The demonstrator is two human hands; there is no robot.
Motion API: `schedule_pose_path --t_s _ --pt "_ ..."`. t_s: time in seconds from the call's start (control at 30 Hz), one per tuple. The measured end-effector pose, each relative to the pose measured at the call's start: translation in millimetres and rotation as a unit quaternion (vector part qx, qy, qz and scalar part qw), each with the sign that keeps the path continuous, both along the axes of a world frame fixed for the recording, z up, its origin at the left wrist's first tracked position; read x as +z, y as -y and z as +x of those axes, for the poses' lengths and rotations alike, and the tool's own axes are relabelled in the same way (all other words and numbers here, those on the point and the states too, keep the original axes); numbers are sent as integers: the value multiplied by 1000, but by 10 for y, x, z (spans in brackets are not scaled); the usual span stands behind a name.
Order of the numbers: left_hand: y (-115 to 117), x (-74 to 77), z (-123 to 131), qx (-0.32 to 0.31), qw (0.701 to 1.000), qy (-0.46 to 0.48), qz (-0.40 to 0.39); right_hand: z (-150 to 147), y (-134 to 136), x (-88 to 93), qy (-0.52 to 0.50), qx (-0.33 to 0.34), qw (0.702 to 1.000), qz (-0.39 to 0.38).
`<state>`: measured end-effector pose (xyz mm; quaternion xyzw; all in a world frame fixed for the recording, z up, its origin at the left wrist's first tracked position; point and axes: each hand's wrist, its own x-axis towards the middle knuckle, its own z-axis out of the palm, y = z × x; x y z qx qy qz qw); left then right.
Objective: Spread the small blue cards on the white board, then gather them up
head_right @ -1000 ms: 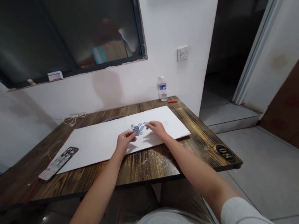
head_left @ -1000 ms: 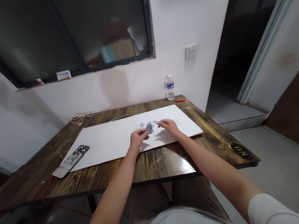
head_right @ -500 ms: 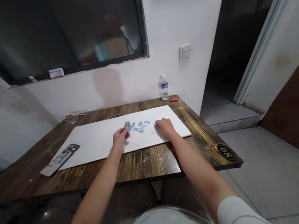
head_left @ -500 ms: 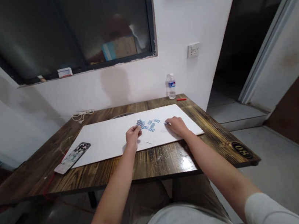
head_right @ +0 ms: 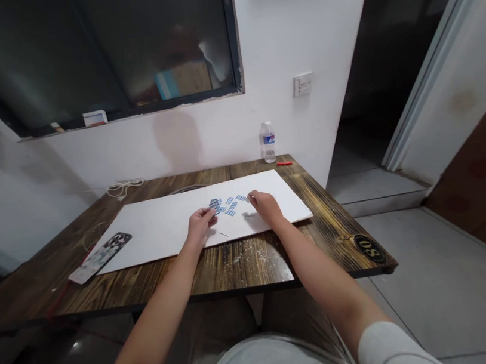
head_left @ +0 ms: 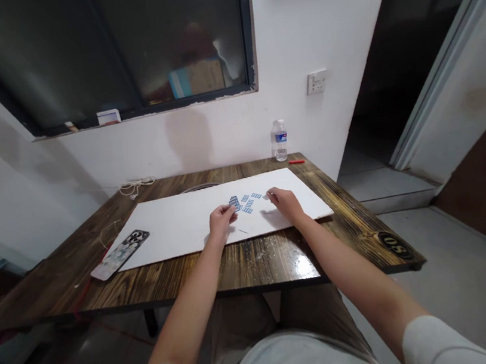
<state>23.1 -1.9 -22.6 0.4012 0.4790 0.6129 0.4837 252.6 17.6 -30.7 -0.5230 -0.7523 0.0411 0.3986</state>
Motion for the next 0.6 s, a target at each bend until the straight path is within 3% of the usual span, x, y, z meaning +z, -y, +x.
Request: schedule_pose_path --t_s 0.1,0.2,0.6 --pt "20 -8 23 -19 1000 2 -1 -155 83 -8 -89 76 992 44" --pt "34 -31 41 -38 999 -9 -5 -310 167 -28 -120 110 984 71" --pt "86 -36 113 -143 990 10 -10 -431 169 -161 -54 169 975 131"
